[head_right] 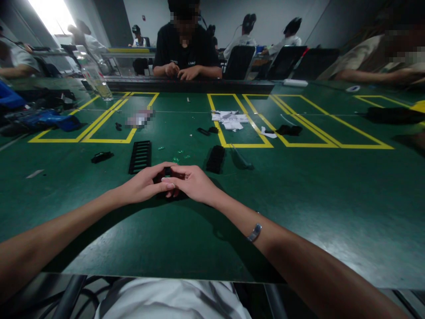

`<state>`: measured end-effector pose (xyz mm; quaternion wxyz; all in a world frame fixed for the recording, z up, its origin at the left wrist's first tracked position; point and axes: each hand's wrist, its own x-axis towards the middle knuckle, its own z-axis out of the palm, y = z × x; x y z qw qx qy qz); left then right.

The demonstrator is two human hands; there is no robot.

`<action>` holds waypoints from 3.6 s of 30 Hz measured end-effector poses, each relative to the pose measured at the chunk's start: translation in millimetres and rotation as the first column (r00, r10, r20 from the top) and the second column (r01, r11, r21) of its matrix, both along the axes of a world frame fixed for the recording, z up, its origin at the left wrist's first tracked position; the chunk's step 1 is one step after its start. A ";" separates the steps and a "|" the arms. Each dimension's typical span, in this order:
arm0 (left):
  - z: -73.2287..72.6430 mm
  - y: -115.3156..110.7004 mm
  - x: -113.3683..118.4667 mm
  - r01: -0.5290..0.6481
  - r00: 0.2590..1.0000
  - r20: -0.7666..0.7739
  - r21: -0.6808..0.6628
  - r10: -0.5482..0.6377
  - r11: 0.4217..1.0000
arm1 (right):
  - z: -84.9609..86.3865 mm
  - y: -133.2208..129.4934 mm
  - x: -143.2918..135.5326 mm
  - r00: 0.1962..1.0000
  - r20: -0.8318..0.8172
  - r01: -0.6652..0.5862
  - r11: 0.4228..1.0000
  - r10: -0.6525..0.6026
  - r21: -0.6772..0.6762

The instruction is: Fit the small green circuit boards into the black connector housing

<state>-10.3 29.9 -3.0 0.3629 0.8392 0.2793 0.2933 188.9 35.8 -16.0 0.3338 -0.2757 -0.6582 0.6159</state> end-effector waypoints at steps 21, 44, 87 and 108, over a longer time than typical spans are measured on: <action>-4.9 0.9 0.0 0.025 0.998 0.063 -0.110 -0.019 0.994 | -2.9 0.9 1.0 1.000 0.006 -0.005 1.000 0.005 -0.018; -7.0 -0.3 -0.2 -0.039 0.999 -0.014 -0.065 0.038 0.997 | 3.9 -0.7 -2.4 0.999 -0.023 0.026 0.997 -0.028 -0.070; -6.8 -0.2 2.9 -0.156 0.986 0.115 0.335 0.124 0.929 | -8.9 6.1 0.7 0.985 -0.163 0.026 0.983 -0.056 -0.183; -6.6 -2.3 2.9 -0.199 0.980 0.094 0.393 0.176 0.898 | -6.7 5.0 -0.4 0.984 -0.153 0.061 0.975 -0.095 -0.215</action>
